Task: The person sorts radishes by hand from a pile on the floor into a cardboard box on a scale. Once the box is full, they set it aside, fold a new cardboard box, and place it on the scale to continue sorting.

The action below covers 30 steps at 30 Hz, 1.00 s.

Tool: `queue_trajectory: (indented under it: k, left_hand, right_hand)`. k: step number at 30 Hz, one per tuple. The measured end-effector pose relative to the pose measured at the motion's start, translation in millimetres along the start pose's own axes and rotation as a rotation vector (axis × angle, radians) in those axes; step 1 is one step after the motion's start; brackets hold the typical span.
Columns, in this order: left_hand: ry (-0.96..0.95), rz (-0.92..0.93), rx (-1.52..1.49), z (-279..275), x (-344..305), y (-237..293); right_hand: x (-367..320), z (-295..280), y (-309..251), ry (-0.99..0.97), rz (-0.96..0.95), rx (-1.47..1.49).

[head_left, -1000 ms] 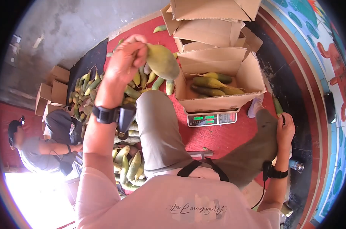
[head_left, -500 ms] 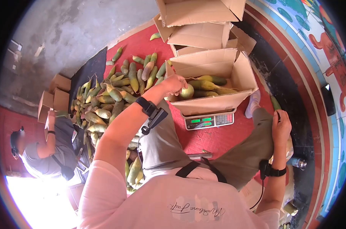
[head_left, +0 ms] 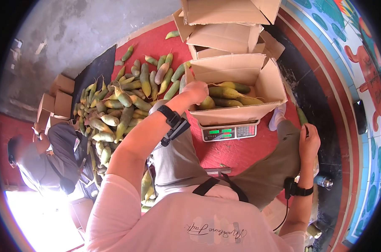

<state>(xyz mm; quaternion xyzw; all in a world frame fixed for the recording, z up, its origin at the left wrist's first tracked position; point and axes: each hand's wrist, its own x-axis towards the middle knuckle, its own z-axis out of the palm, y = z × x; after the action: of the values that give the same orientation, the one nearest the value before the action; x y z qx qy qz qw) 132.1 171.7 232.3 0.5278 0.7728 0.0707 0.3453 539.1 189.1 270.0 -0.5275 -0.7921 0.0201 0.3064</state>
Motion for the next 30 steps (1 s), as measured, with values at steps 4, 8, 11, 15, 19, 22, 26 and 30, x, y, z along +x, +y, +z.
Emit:
queue_trajectory:
  k: [4, 8, 11, 15, 19, 22, 26, 30]
  left_hand:
    - [-0.035, 0.049, 0.059, -3, -4, -2]
    - [-0.113, 0.023, 0.047, -8, -23, 7]
    - [-0.092, 0.093, -0.121, -10, -40, 3]
    - [0.185, 0.278, -0.340, -39, -76, -14]
    - [0.406, 0.114, -0.494, -68, -106, -78]
    - [0.534, -0.064, -0.663, -68, -128, -146]
    - [0.656, -0.295, -0.617, -33, -156, -230]
    - [0.750, -0.472, -0.435, 49, -166, -356]
  right_hand:
    - [1, 1, -1, 0.013, -0.029, -0.023]
    - [0, 3, 2, -0.002, -0.034, -0.036]
    - [-2, 4, 4, 0.000, -0.029, -0.058]
    - [-3, 6, 10, -0.003, -0.045, -0.034]
    - [-4, 6, 13, -0.038, -0.045, -0.059]
    - [-4, 7, 14, -0.056, -0.043, -0.062]
    - [-4, 7, 11, -0.059, -0.013, -0.088]
    - [-3, 7, 9, -0.073, -0.017, -0.103]
